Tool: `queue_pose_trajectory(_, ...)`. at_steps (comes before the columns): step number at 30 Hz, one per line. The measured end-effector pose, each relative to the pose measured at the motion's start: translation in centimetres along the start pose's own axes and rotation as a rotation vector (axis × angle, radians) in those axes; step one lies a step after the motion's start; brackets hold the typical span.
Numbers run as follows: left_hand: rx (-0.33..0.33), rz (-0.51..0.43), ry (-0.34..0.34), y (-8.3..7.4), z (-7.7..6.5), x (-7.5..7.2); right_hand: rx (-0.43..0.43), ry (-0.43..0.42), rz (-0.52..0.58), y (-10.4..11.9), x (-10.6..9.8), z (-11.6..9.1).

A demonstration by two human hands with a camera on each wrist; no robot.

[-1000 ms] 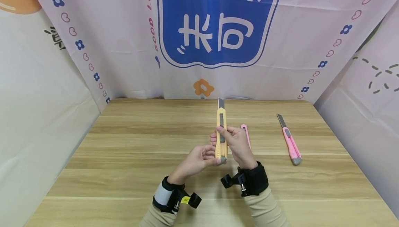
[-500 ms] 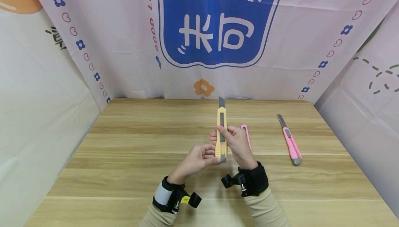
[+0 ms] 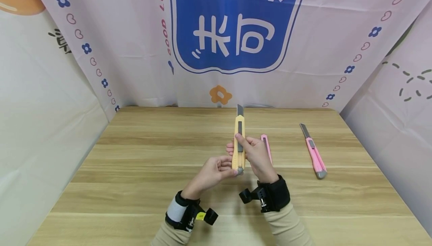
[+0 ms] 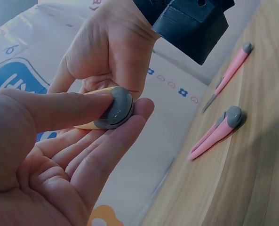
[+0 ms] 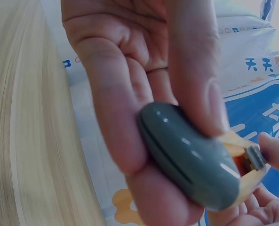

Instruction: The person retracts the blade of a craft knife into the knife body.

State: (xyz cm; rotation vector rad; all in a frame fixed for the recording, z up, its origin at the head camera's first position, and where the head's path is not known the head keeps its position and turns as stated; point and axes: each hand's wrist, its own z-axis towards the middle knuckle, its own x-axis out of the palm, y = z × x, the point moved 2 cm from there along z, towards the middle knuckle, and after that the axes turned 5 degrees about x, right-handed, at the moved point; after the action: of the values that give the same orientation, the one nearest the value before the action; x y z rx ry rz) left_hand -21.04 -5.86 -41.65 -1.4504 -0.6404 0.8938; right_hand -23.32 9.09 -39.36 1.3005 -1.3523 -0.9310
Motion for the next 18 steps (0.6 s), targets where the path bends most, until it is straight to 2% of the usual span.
queue_pose_trajectory(9,-0.006,0.009,-0.009,-0.01,0.08,-0.06,-0.007,0.005,0.007,-0.10,0.03,0.13)
queue_pose_trajectory(18,-0.011,0.017,0.001,-0.12,0.02,0.06,-0.062,0.047,0.004,0.07,-0.10,0.02)
